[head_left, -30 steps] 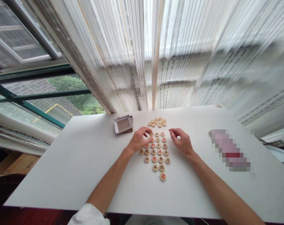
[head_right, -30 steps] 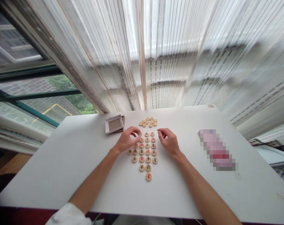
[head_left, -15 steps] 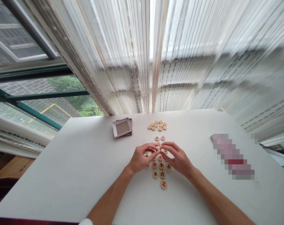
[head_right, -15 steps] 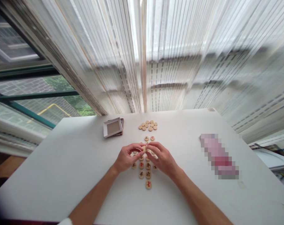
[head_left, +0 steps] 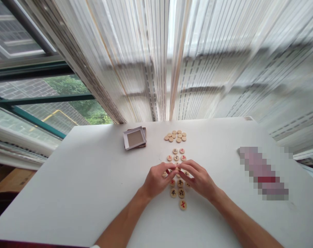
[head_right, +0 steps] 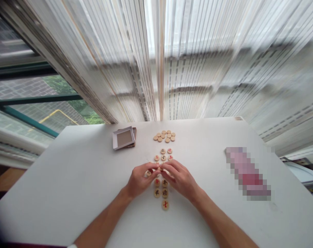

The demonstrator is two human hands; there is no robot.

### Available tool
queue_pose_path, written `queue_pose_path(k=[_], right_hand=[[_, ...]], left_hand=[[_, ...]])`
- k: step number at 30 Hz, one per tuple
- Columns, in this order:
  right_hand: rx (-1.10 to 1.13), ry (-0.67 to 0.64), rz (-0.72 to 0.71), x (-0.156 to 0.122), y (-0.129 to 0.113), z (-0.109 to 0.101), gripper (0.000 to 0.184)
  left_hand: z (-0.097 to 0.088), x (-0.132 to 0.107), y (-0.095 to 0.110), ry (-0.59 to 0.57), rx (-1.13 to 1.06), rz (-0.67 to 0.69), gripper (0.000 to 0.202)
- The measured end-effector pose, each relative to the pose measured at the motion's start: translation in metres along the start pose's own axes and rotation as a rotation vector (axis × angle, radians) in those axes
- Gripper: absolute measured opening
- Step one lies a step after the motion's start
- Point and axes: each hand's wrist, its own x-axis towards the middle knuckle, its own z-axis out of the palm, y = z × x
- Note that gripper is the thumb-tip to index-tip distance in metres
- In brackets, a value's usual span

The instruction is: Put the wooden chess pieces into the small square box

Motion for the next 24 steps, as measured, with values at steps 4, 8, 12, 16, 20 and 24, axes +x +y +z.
queue_pose_path(k=[4, 8, 12, 16, 20, 24], right_hand=[[-0.001, -0.02, -0.01, -0.004, 0.0, 0.002, 0.045], [0.009, -0.013, -0.023, -0.005, -0.002, 0.002, 0.046], [0.041, 0.019, -0.01, -0.004, -0.003, 0.003, 0.043], [0.035, 0.052, 0.0, -0.005, -0.004, 0.003, 0.046], [0.0, 0.045, 0.0, -0.006, -0.004, 0.001, 0.053], [-0.043, 0.027, -0.021, -0.005, -0.004, -0.001, 0.058]], left_hand=[[0.005, -0.003, -0.002, 0.053, 0.014, 0.064, 0.021], [0.007, -0.005, -0.001, 0.099, 0.005, 0.064, 0.019], [0.006, -0.003, 0.001, 0.092, -0.006, 0.032, 0.017], [0.006, -0.002, 0.006, 0.088, -0.03, 0.047, 0.026], [0.008, -0.003, 0.008, 0.079, -0.064, 0.017, 0.031], [0.01, -0.003, 0.007, 0.078, -0.124, -0.023, 0.032]])
